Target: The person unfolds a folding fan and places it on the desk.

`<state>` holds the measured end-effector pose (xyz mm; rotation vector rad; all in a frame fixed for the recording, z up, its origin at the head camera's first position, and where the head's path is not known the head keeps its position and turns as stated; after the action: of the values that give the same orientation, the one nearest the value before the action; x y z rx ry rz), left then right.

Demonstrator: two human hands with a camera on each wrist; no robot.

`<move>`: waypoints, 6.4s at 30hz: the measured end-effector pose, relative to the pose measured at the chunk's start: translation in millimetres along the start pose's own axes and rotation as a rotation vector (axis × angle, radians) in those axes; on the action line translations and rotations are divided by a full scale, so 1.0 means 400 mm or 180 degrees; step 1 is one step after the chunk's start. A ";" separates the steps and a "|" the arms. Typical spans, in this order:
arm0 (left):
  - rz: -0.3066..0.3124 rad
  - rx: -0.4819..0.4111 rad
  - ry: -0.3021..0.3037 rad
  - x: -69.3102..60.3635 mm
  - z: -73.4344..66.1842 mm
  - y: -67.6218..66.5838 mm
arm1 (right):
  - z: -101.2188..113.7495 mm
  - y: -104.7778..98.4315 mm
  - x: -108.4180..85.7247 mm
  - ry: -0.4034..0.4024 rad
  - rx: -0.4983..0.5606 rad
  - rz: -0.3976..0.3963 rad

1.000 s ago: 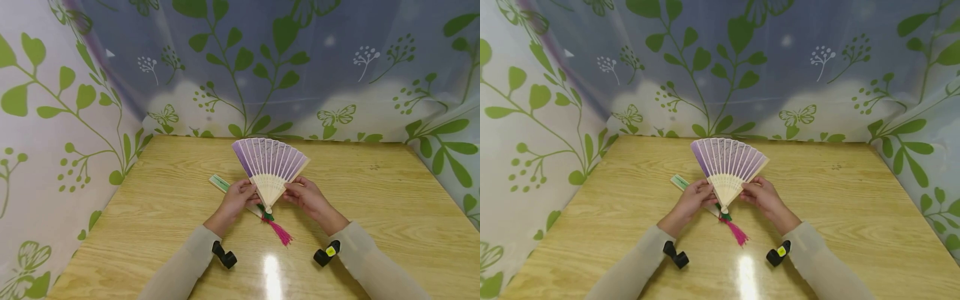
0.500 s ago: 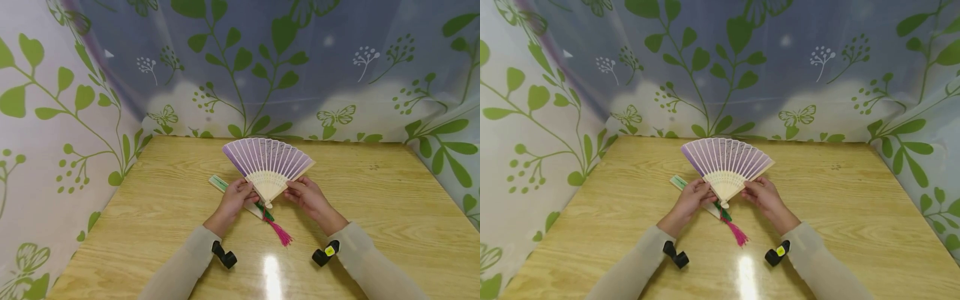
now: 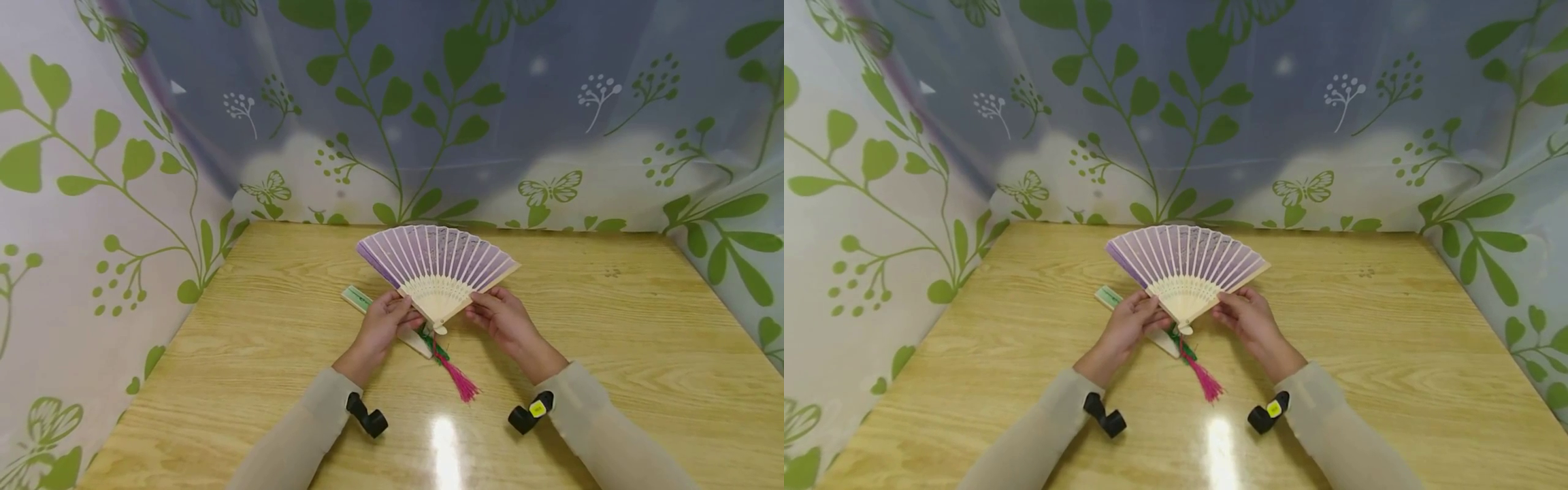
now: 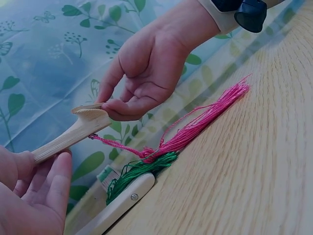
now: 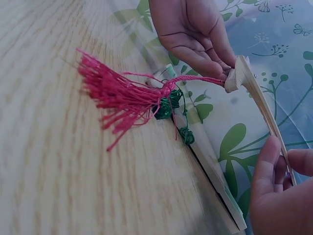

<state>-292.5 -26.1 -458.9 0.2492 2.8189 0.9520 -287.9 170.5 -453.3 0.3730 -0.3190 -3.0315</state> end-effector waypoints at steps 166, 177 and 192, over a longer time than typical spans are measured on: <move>-0.0376 -0.0479 -0.1132 0.283 0.347 0.381 | 0.002 -0.442 -0.132 -0.0427 0.2219 -0.2970; 0.0073 -0.0669 -0.1351 0.290 0.366 0.420 | 0.003 -0.429 -0.127 -0.0074 0.2318 -0.2810; 0.0262 -0.0407 -0.1294 0.271 0.347 0.467 | 0.046 -0.383 -0.121 -0.0221 0.2164 -0.2365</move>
<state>-350.3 223.8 -464.0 0.4849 2.3856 0.9665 -252.5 328.1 -457.4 0.5082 -1.5437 -3.5289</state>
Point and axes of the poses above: each hand's wrist, its own x-axis towards the middle knuckle, its own y-axis out of the palm, z = x × y, the point moved 9 cm from there along x, towards the middle knuckle, and after that the axes turned 15 degrees about -x, right-handed, at the moved point
